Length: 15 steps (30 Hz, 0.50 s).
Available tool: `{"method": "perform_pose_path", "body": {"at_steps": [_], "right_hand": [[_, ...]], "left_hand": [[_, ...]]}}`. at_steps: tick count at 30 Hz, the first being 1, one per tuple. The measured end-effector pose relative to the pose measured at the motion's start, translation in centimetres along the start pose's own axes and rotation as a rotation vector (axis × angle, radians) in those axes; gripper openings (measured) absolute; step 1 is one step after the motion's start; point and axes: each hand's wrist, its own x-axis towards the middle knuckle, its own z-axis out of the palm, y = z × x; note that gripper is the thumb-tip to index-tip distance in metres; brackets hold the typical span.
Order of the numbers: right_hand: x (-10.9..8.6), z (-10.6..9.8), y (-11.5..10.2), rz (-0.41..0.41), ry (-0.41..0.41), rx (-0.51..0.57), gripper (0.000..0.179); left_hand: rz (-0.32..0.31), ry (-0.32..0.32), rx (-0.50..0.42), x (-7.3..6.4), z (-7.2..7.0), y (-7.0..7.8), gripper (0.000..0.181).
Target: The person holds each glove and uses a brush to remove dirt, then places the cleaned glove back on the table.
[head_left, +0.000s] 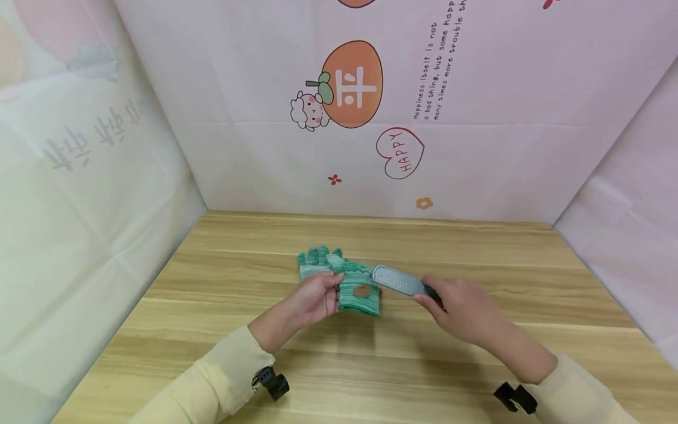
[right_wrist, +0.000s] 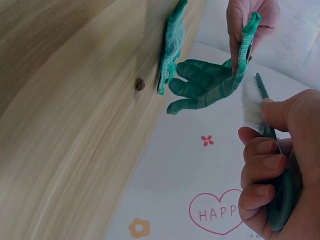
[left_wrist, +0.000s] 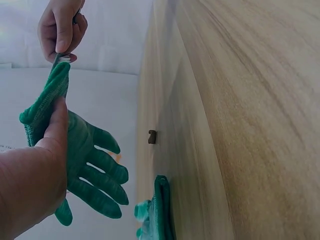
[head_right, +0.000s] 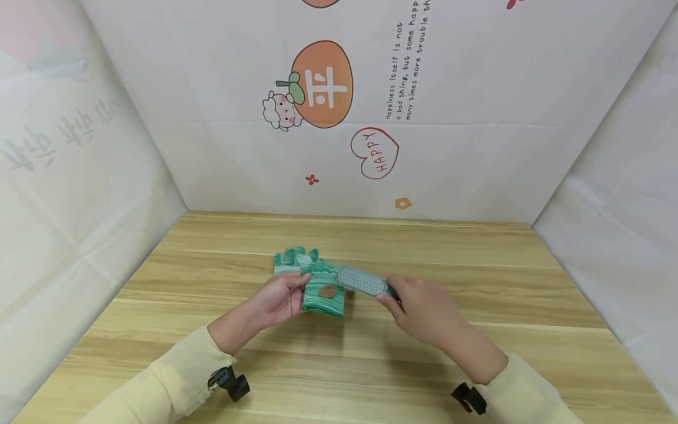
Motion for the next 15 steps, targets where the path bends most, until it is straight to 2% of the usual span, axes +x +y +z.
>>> {"method": "perform_pose_path", "body": {"at_steps": [6,11,15], "right_hand": [[0.4,-0.6,-0.4,-0.007,0.023,-0.020,0.020],[1.2,-0.4,-1.5,-0.061,0.034,-0.032,0.020],[1.9,0.0,-2.3,-0.096,0.023,-0.019,0.022]], "left_hand": [[-0.003,-0.001,-0.024,0.1,0.2,-0.1,0.014],[-0.013,-0.006,-0.036,0.3,0.5,-0.3,0.012],[-0.012,-0.005,-0.025,0.3,0.8,-0.5,0.019]]}}
